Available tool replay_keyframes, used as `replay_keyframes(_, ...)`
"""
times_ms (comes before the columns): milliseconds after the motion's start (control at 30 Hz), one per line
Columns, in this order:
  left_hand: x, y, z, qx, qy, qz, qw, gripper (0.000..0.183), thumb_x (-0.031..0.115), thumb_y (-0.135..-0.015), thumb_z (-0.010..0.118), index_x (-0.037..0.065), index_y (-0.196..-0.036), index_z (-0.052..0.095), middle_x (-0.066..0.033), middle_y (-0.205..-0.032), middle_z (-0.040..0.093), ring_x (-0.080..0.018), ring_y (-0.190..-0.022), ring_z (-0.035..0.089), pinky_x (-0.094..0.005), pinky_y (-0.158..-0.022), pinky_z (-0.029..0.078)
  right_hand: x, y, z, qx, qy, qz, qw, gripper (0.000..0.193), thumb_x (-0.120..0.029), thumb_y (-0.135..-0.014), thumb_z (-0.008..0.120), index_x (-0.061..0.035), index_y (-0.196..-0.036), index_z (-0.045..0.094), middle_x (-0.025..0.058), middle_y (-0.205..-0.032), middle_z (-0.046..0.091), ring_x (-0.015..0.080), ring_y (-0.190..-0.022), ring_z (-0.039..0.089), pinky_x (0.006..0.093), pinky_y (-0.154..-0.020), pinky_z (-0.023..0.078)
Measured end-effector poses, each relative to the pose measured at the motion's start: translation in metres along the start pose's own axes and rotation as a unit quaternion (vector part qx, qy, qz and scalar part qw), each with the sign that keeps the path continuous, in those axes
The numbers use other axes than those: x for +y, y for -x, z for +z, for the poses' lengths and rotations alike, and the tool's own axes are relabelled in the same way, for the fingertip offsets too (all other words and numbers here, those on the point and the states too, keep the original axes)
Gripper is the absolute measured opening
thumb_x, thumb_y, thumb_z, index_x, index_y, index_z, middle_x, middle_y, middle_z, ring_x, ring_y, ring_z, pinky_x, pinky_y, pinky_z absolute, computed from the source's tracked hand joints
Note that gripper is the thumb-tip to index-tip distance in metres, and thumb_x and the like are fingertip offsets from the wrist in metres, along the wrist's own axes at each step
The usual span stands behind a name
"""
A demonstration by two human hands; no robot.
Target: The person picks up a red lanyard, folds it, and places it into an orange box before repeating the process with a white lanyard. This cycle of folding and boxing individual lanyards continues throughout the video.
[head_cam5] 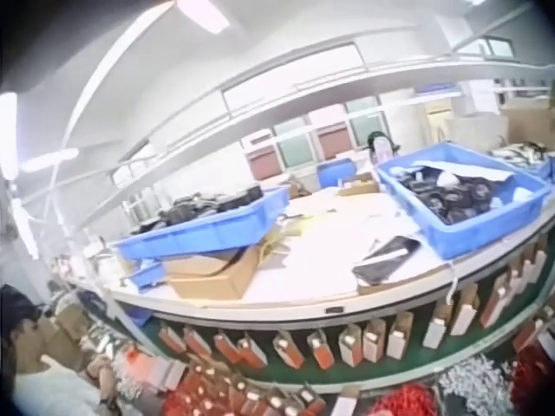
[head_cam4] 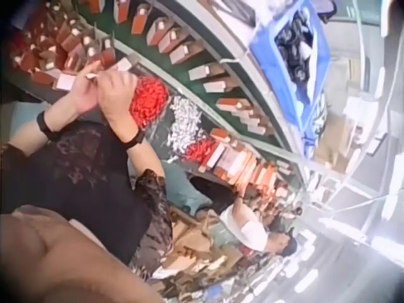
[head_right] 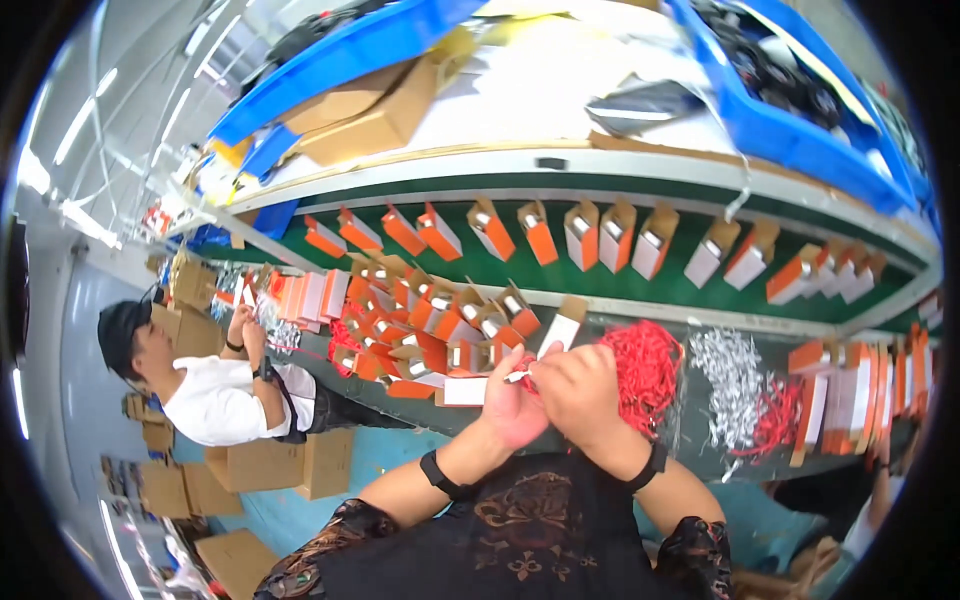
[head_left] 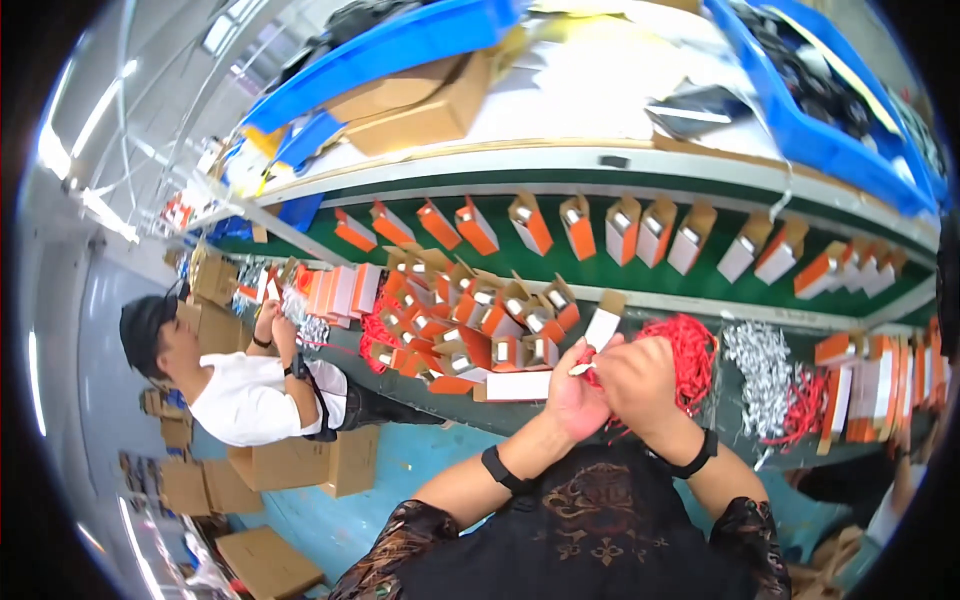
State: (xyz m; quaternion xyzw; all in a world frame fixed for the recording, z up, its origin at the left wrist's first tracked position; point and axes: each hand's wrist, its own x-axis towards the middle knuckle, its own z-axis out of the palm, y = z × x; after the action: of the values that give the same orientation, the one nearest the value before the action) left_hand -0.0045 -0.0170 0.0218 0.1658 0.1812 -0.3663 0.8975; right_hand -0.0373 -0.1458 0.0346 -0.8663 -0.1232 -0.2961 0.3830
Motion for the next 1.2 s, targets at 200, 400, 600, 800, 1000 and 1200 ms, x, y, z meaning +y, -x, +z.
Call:
replay_keyframes(200, 0.070, 0.011, -0.030, 0.156, -0.050, 0.162, 0.973, 0.004, 0.014, -0.090, 0.056, 0.012, -0.094, 0.054, 0.0001, -0.078, 0.056, -0.0118, -0.066, 0.056, -0.0261, -0.056, 0.047, -0.044, -0.030, 0.040, -0.152, 0.029, -0.089, 0.984, 0.039, -0.015, -0.074, 0.074, -0.0073, -0.111, 0.064, 0.0142, -0.111, 0.060, 0.0364, -0.100, 0.055, 0.0445, -0.083, 0.045)
replay_keyframes(400, 0.253, 0.007, -0.012, 0.118, -0.171, 0.353, 0.912, 0.018, 0.005, -0.092, 0.059, 0.016, -0.087, 0.046, 0.0016, -0.077, 0.054, -0.0085, -0.067, 0.057, -0.0194, -0.052, 0.047, -0.021, -0.025, 0.043, -0.262, 0.002, -0.036, 0.964, 0.038, -0.019, -0.077, 0.073, -0.0085, -0.113, 0.064, 0.0079, -0.102, 0.065, 0.0275, -0.090, 0.063, 0.0406, -0.079, 0.049)
replay_keyframes(600, 0.403, -0.085, -0.026, 0.168, -0.354, 0.396, 0.831, 0.017, 0.011, -0.092, 0.063, 0.011, -0.082, 0.050, 0.0006, -0.070, 0.051, -0.0087, -0.057, 0.052, -0.0203, -0.047, 0.039, 0.012, 0.015, 0.040, -0.285, 0.118, 0.094, 0.947, 0.027, -0.021, -0.078, 0.073, -0.0076, -0.101, 0.068, 0.0092, -0.086, 0.066, 0.0299, -0.084, 0.064, 0.0407, -0.077, 0.049)
replay_keyframes(800, 0.465, -0.227, -0.104, 0.312, -0.502, 0.369, 0.717, 0.024, 0.014, -0.086, 0.067, 0.003, -0.106, 0.060, -0.0068, -0.086, 0.064, -0.0205, -0.076, 0.062, -0.0328, -0.062, 0.049, 0.011, 0.013, 0.051, -0.299, 0.165, 0.192, 0.920, 0.025, -0.020, -0.077, 0.073, -0.0064, -0.099, 0.069, 0.0128, -0.082, 0.065, 0.0334, -0.078, 0.063, 0.0421, -0.072, 0.051)
replay_keyframes(1000, 0.470, -0.290, -0.159, 0.256, -0.437, 0.276, 0.817, 0.034, 0.021, -0.091, 0.060, 0.008, -0.122, 0.053, -0.0069, -0.103, 0.062, -0.0189, -0.081, 0.060, -0.0338, -0.066, 0.048, 0.025, 0.001, 0.050, -0.312, 0.167, 0.254, 0.900, 0.024, -0.019, -0.077, 0.073, -0.0063, -0.097, 0.069, 0.0140, -0.084, 0.067, 0.0343, -0.081, 0.064, 0.0432, -0.072, 0.051)
replay_keyframes(1200, 0.455, -0.274, -0.150, 0.247, -0.391, 0.206, 0.862, 0.038, 0.031, -0.095, 0.056, 0.012, -0.128, 0.049, -0.0082, -0.126, 0.056, -0.0201, -0.109, 0.056, -0.0339, -0.090, 0.048, 0.052, -0.004, 0.044, -0.322, 0.203, 0.238, 0.894, 0.023, -0.020, -0.077, 0.072, -0.0080, -0.097, 0.069, 0.0120, -0.085, 0.066, 0.0335, -0.080, 0.064, 0.0427, -0.072, 0.051)
